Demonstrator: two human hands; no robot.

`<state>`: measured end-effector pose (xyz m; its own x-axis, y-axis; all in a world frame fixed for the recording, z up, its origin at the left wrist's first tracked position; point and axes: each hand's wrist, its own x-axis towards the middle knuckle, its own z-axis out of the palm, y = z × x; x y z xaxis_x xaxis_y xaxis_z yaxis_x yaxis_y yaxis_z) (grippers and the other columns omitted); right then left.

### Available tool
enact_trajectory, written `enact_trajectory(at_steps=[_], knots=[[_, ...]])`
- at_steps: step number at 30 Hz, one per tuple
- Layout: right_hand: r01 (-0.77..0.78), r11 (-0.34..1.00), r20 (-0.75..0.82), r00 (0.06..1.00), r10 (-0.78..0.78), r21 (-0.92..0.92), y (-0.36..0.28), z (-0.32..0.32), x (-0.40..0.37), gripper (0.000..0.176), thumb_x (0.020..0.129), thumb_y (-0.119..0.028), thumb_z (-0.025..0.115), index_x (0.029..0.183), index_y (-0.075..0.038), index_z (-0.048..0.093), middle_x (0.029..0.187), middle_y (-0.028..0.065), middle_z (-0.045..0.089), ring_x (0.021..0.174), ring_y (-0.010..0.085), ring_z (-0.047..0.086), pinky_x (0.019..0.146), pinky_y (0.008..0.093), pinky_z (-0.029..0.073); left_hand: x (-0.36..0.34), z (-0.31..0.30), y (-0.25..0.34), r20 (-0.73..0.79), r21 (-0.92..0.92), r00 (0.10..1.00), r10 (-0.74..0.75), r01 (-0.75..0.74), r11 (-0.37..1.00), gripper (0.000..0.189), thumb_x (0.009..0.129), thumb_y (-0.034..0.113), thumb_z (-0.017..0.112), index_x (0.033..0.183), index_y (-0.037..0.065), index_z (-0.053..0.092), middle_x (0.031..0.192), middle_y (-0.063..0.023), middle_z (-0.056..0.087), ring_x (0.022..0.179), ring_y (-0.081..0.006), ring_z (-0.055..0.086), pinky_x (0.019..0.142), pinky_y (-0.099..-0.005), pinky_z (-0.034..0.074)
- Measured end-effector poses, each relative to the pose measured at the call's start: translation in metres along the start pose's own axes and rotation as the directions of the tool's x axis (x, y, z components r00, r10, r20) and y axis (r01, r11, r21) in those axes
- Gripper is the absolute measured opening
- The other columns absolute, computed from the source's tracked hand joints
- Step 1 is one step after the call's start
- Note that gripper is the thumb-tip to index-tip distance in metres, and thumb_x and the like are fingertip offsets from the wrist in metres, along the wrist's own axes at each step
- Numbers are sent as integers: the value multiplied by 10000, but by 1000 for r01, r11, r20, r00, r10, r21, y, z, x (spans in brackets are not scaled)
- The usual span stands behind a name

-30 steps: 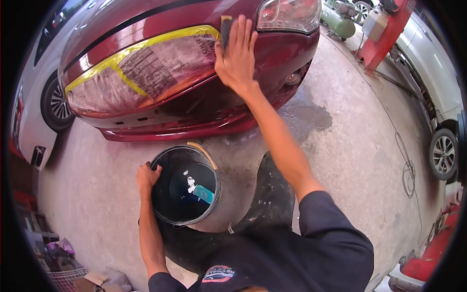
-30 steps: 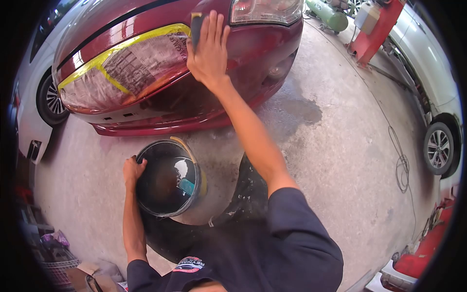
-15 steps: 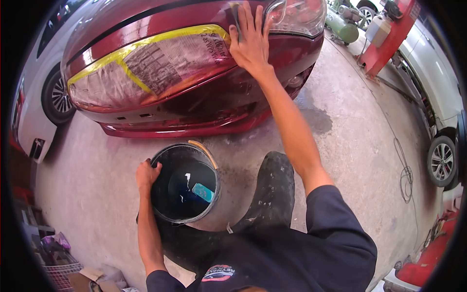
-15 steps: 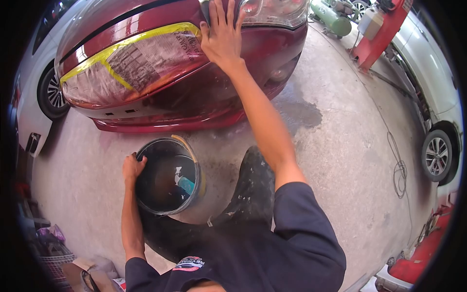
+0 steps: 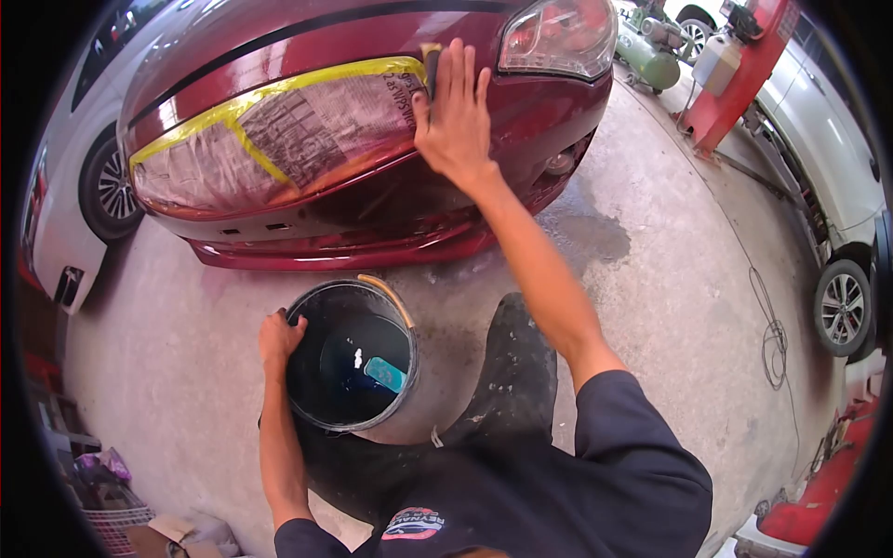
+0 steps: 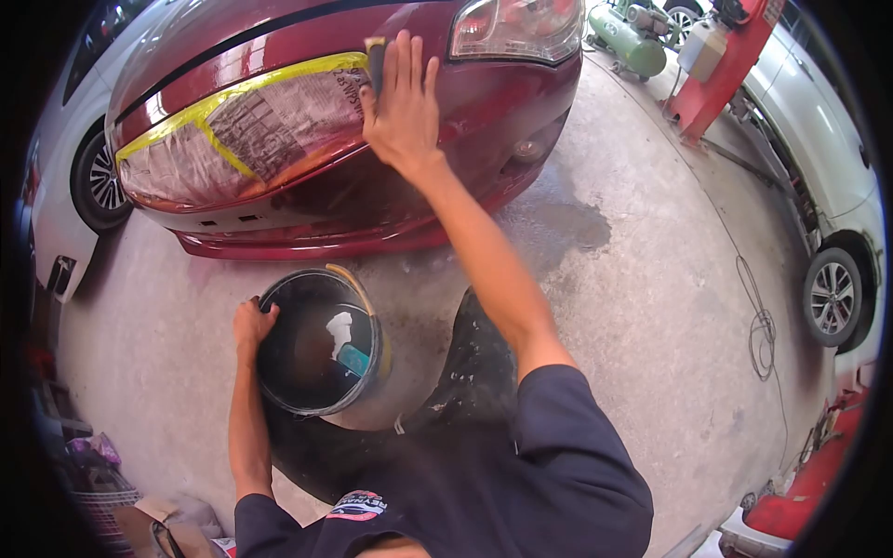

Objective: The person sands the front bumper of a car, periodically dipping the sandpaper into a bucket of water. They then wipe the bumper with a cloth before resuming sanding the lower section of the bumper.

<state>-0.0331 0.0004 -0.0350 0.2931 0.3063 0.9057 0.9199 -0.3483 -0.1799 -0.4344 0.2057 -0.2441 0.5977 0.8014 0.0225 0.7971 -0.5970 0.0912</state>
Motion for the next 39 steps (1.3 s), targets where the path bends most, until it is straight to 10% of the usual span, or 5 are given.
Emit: enact_trajectory(at_steps=[11,15,19,25,39], knots=[[-50,993,-106,994,38,-111,7,10,39,719,1092,-373,378,1592,136,286,1692,313,235,1599,425,185,1307,542,107,1,-5,0,-9,17,1000,-3,3,1000,545,847,479,751,1105,-2,744,992,-278,750,967,-457,730,862,-526,600],[-296,955,-157,943,294,6,9,12,63,739,1086,-392,385,1580,151,296,1694,311,233,1599,429,176,1310,538,105,0,3,-3,1,-3,1000,-19,19,1000,545,844,476,750,1117,4,745,1005,-278,751,971,-450,732,864,-526,600],[-54,996,-50,997,50,-72,-19,15,23,726,1082,-366,394,1565,167,296,1698,320,209,1596,454,169,1309,555,86,-2,-8,4,15,-4,1000,-27,27,1000,538,843,472,750,1108,4,752,998,-276,752,971,-447,733,864,-526,600],[-296,955,-194,937,291,6,8,16,58,729,1079,-352,395,1560,185,281,1680,363,200,1597,461,157,1307,557,93,-6,-4,4,13,-12,999,-47,47,999,539,841,479,749,1099,6,759,995,-278,751,977,-445,733,873,-524,599],[-67,989,-65,996,58,-134,6,6,17,750,1041,-329,485,1562,171,280,1689,325,222,1598,467,149,1285,611,116,-1,-8,3,-1,7,1000,-10,10,1000,541,844,477,753,1107,3,750,1010,-278,749,979,-448,732,876,-529,597]])
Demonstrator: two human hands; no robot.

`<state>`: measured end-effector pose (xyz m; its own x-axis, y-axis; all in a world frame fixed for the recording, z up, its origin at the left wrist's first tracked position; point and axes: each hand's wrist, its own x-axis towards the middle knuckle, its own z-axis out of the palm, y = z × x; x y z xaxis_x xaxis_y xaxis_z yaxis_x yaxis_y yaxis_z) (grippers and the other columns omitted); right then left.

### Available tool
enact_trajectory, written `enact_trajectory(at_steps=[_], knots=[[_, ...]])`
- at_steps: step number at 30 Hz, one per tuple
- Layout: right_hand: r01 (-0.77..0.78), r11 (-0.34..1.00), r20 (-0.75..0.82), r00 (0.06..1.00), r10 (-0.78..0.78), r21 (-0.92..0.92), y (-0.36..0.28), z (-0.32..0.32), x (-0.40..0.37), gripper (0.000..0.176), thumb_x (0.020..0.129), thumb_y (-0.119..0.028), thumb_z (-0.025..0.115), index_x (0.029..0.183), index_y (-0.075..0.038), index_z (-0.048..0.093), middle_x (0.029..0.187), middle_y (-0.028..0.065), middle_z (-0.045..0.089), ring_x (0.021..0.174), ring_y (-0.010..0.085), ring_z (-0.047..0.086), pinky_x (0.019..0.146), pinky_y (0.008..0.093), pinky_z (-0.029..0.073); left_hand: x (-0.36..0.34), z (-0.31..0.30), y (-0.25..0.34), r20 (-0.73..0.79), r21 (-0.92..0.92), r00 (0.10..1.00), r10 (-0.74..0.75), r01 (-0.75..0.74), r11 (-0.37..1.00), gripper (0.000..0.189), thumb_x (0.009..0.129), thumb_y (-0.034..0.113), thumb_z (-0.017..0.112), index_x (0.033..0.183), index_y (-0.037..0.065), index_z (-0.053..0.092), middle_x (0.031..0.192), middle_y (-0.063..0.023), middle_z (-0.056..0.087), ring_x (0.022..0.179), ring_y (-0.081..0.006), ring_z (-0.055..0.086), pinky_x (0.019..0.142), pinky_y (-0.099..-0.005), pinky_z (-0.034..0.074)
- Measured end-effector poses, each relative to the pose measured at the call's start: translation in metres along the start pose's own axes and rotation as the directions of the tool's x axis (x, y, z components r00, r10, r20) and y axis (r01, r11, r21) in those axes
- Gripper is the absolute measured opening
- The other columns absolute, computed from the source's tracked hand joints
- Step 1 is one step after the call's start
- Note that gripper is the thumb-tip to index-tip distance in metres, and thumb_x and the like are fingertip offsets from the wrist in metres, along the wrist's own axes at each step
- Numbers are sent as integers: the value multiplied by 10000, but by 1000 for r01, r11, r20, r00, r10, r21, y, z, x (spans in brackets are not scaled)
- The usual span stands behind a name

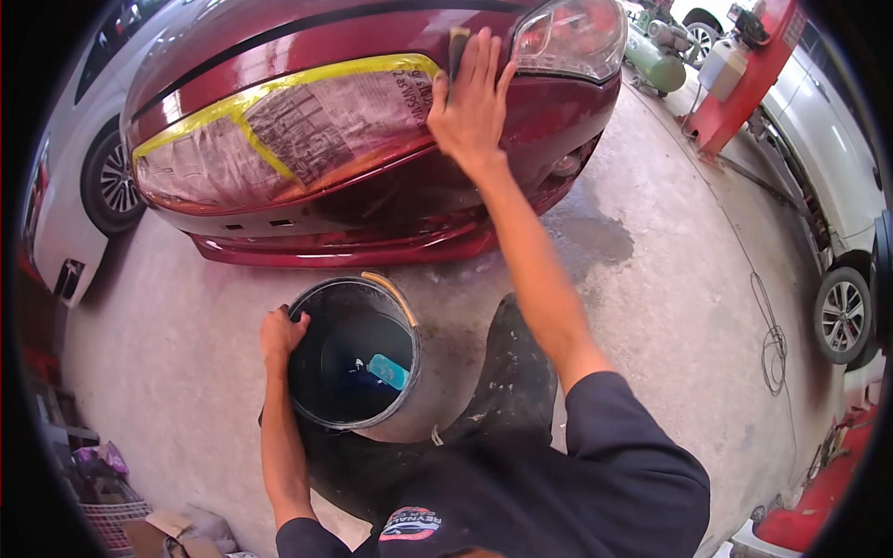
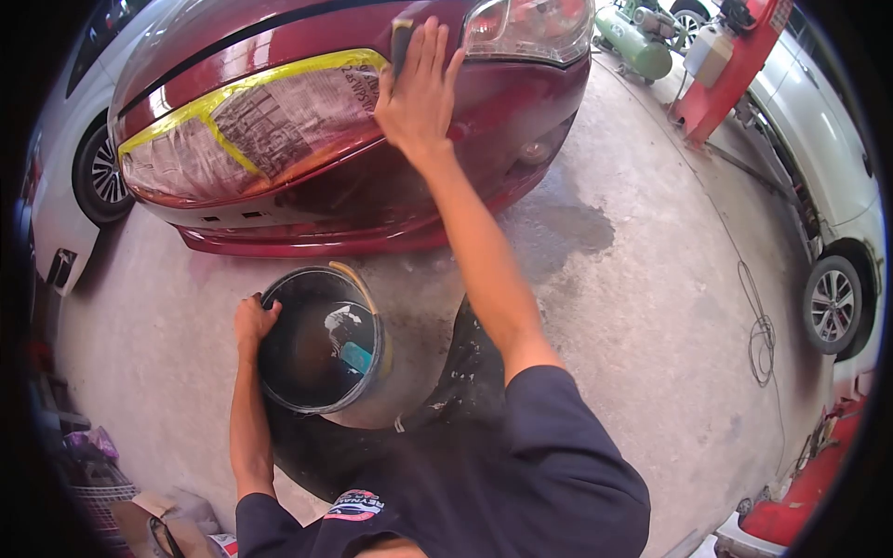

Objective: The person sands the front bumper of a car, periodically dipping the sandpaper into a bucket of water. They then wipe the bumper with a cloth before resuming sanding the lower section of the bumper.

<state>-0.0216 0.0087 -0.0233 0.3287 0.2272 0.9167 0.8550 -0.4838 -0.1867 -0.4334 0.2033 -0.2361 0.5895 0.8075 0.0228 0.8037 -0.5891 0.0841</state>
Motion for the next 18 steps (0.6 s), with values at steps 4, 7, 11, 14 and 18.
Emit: enact_trajectory(at_steps=[4,7,11,14,18], knots=[[-43,998,-109,993,39,-36,14,8,40,677,1036,-329,493,1532,122,392,1645,287,342,1570,444,239,1285,577,163,1,12,-3,-1,-5,1000,-13,13,1000,543,847,481,748,1094,-3,744,993,-284,746,970,-455,731,867,-534,597],[-58,992,-15,998,60,112,4,-4,-18,754,1049,-323,478,1580,159,244,1700,318,193,1600,473,133,1279,627,111,1,7,-2,-1,7,1000,-18,18,1000,548,847,484,745,1087,-9,741,986,-290,745,965,-460,729,864,-536,597],[-115,981,20,993,113,159,-7,-3,-81,762,1055,-291,482,1592,162,188,1702,339,147,1594,508,99,1287,613,106,2,6,1,15,21,1000,-20,20,1000,548,849,484,741,1087,-11,741,986,-292,745,963,-465,728,867,-537,595],[-111,982,-19,993,115,156,0,-3,-36,757,1062,-293,472,1602,149,178,1705,337,139,1597,499,103,1288,607,109,5,5,3,6,24,1000,-18,17,1000,551,850,487,737,1089,-9,743,991,-292,746,961,-468,728,869,-538,593],[-169,977,13,986,169,132,-3,-6,-76,757,1064,-291,463,1609,140,162,1707,335,139,1596,491,124,1284,612,125,3,4,2,26,45,999,-20,18,999,560,849,494,730,1093,-10,748,996,-293,745,967,-469,726,874,-538,589]])
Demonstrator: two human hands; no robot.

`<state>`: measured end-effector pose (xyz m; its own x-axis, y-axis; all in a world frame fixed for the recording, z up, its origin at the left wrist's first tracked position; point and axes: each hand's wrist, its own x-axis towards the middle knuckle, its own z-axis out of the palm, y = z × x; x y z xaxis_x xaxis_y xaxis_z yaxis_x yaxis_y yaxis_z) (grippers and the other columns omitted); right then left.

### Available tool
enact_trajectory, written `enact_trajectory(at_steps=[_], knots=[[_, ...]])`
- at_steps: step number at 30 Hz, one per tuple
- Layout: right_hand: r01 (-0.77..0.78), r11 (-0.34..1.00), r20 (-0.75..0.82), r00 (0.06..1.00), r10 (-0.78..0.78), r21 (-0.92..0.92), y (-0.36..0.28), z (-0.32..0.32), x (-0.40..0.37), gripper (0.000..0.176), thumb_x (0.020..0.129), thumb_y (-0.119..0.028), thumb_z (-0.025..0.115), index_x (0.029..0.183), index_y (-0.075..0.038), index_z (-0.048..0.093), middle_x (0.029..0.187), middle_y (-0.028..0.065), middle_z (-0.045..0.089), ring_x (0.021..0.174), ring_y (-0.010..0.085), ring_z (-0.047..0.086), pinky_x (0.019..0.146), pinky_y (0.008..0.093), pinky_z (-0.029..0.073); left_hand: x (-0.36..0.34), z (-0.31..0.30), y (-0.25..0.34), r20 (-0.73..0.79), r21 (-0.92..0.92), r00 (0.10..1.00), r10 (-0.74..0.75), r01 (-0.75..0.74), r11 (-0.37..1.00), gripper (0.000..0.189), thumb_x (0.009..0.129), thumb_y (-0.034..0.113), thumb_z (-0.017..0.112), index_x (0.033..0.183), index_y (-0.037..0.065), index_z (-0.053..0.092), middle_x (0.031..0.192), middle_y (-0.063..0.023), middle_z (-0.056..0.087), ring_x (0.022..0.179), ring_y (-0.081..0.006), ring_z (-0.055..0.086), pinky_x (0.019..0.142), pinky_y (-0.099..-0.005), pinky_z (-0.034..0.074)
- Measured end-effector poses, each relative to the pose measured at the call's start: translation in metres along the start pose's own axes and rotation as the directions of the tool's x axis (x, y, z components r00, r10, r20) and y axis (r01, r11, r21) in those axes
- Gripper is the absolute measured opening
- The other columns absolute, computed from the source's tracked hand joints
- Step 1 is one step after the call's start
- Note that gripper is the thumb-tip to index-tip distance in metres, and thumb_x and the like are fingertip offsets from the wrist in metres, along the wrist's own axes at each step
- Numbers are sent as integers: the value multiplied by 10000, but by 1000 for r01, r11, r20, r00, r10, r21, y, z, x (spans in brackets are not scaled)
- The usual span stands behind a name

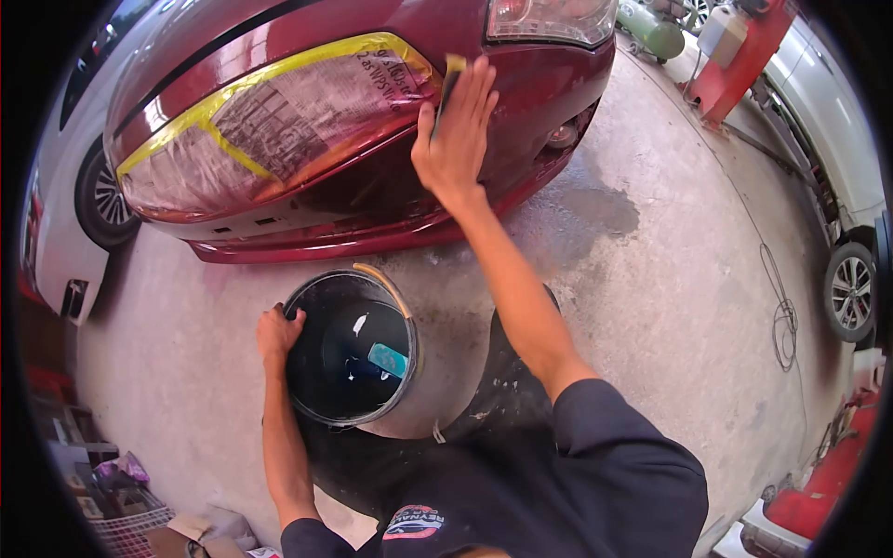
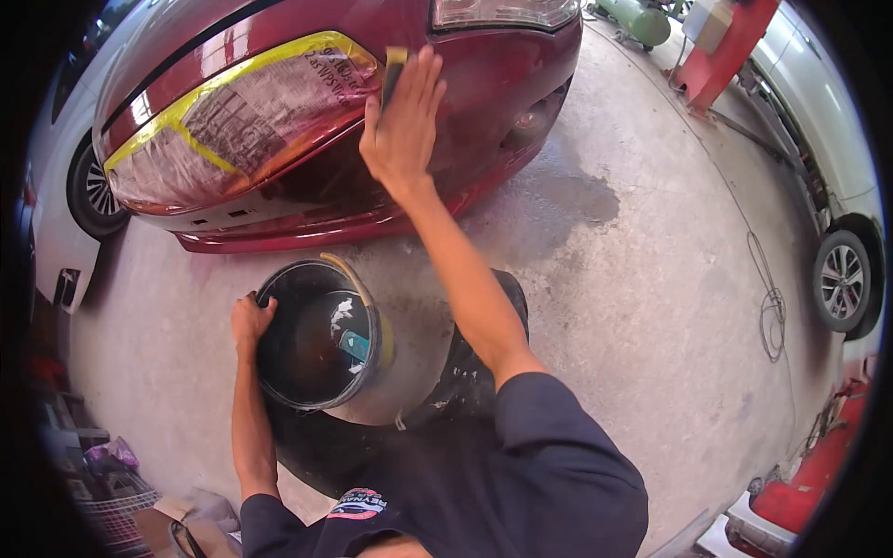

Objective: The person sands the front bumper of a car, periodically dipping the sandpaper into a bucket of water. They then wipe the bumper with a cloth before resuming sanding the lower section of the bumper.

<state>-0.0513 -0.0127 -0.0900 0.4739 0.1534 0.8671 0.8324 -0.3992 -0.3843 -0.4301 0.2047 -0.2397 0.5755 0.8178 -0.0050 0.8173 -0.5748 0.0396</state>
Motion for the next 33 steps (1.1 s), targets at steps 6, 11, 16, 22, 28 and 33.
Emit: enact_trajectory(at_steps=[6,11,16,22,28,33], knots=[[-202,976,-103,976,193,-85,30,-4,45,773,1080,-304,419,1594,187,115,1700,367,99,1586,510,137,1284,606,135,-1,0,2,-25,16,1000,0,0,1000,565,847,498,726,1096,-8,752,996,-298,743,965,-468,727,876,-537,589],[-167,986,-87,982,166,5,-26,17,-8,782,1090,-349,399,1596,185,132,1698,377,81,1601,490,91,1302,570,81,1,4,0,-22,19,1000,0,0,1000,568,843,498,730,1090,-13,753,992,-301,743,961,-467,731,871,-536,591],[-305,949,-142,946,293,-75,31,0,50,751,1100,-338,381,1584,195,169,1693,378,110,1592,494,125,1307,551,95,1,2,1,-50,13,999,16,-15,1000,567,845,490,733,1082,-24,751,980,-304,743,962,-471,729,873,-537,590],[-107,993,-6,994,106,-56,-10,4,-7,774,1094,-338,383,1566,226,140,1664,429,104,1573,536,144,1299,576,118,1,1,5,-49,-3,999,12,-12,1000,564,845,478,737,1079,-35,746,971,-316,737,970,-474,725,876,-534,588],[-335,941,-121,937,328,-44,42,-7,58,778,1090,-330,402,1554,241,148,1659,435,116,1568,547,146,1300,575,114,-2,1,6,-25,-15,1000,1,-1,1000,562,855,479,724,1087,-32,743,997,-314,737,977,-474,723,876,-532,589],[-98,994,13,995,99,-50,1,-3,4,801,1091,-355,396,1594,192,98,1685,400,74,1585,530,93,1308,555,97,-2,-5,7,-4,42,1000,1,-1,999,565,860,480,719,1107,-27,738,1019,-310,738,982,-472,723,877,-530,590]])
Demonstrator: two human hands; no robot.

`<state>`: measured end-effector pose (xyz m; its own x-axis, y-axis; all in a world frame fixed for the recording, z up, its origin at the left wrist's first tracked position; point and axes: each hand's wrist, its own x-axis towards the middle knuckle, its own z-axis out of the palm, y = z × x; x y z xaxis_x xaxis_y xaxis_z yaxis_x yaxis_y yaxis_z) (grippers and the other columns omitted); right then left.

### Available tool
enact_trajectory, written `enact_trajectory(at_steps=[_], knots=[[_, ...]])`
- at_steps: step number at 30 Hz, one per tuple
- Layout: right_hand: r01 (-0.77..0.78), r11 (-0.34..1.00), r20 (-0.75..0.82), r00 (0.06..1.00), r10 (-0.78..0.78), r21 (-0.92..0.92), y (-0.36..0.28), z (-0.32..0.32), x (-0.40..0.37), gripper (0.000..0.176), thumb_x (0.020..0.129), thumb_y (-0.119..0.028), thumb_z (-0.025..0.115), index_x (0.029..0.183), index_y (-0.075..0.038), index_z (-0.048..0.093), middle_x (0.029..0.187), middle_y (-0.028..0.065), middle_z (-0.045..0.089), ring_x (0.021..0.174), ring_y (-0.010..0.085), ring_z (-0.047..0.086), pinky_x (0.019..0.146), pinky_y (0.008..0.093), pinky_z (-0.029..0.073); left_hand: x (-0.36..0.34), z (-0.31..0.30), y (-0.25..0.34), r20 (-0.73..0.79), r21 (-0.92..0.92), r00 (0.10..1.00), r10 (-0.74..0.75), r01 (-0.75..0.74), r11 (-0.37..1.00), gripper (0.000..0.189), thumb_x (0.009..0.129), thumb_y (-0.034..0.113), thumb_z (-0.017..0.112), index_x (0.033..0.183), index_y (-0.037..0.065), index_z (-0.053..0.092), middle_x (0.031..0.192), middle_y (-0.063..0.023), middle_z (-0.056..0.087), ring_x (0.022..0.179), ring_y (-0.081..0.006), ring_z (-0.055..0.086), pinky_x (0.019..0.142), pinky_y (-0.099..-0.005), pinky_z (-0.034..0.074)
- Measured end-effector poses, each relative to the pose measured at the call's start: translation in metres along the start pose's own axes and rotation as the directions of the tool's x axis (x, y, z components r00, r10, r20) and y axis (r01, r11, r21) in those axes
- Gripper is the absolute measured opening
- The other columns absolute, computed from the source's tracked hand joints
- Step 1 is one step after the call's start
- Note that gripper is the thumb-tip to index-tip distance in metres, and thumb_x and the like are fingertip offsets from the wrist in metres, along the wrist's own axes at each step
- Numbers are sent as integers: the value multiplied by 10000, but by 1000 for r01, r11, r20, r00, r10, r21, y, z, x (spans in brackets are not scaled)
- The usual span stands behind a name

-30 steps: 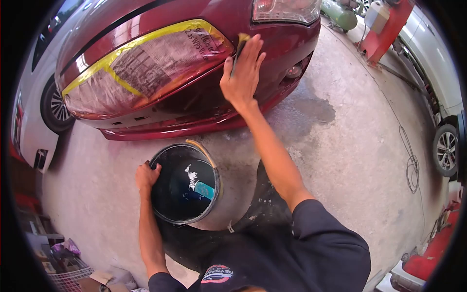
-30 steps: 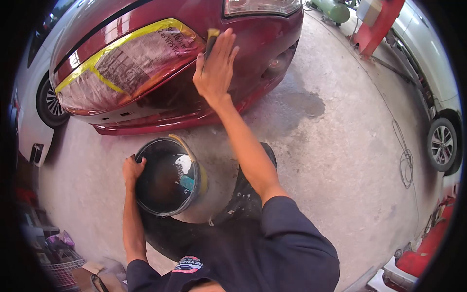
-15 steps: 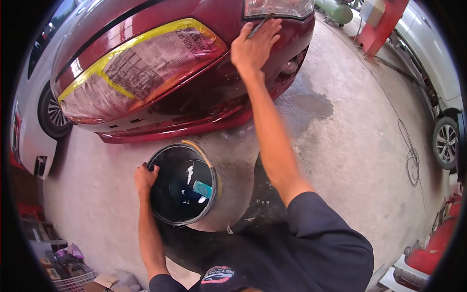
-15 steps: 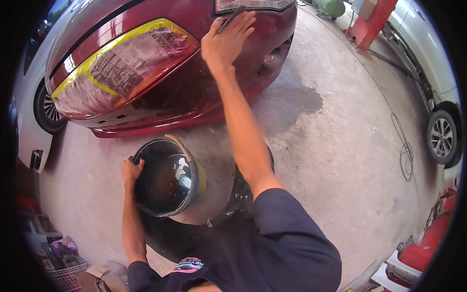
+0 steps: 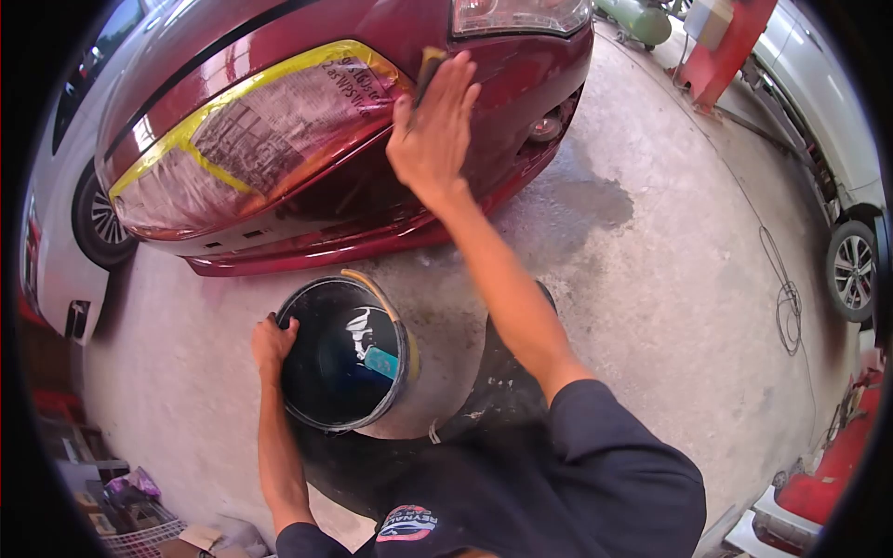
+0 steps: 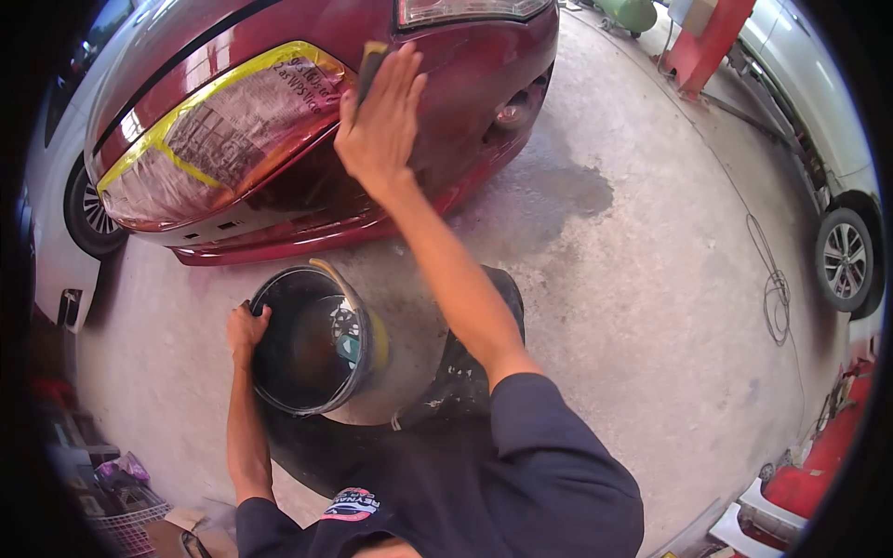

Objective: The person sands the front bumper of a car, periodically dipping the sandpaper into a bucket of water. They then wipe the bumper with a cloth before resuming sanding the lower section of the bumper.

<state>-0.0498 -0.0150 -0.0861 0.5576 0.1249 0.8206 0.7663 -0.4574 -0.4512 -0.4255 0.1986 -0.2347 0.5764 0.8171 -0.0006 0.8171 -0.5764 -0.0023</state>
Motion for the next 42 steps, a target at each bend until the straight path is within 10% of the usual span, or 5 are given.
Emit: enact_trajectory(at_steps=[21,31,34,38,42], knots=[[25,999,-25,999,-26,-40,14,1,6,796,1060,-333,469,1577,197,177,1685,390,111,1583,533,114,1286,591,161,1,4,-3,-1,2,1000,7,-7,1000,601,860,504,716,1141,-27,732,1007,-310,739,988,-470,724,880,-534,589],[-173,806,265,964,20,566,-35,-72,-83,629,1086,-244,470,1632,19,300,1645,283,369,1536,410,359,1273,442,286,-7,-1,-5,-170,-236,982,82,-122,964,450,885,397,759,1162,44,732,1015,-270,756,993,-427,742,869,-498,591],[-640,690,897,440,-33,339,-82,-84,-166,523,1064,-226,522,1530,7,473,1402,240,646,1302,391,626,1091,454,467,-6,-3,1,-457,-611,888,45,-351,709,334,945,274,748,1193,51,728,1051,-191,777,1034,-306,755,915,-413,569],[-928,109,890,302,-343,357,-118,-45,-227,426,1127,-283,502,1464,-24,530,1271,114,689,1057,192,729,908,334,560,-52,-85,50,-56,-983,798,600,61,-173,546,1038,388,667,1425,8,606,1300,-102,712,1185,-203,669,1025,-356,515],[-969,189,934,84,-347,157,-123,-56,-222,427,1099,-339,572,1367,-10,611,1192,144,730,1023,220,748,874,339,579,-51,-52,25,359,-929,563,745,291,227,612,1035,389,662,1501,9,552,1402,-113,668,1282,-218,622,1073,-357,494]])
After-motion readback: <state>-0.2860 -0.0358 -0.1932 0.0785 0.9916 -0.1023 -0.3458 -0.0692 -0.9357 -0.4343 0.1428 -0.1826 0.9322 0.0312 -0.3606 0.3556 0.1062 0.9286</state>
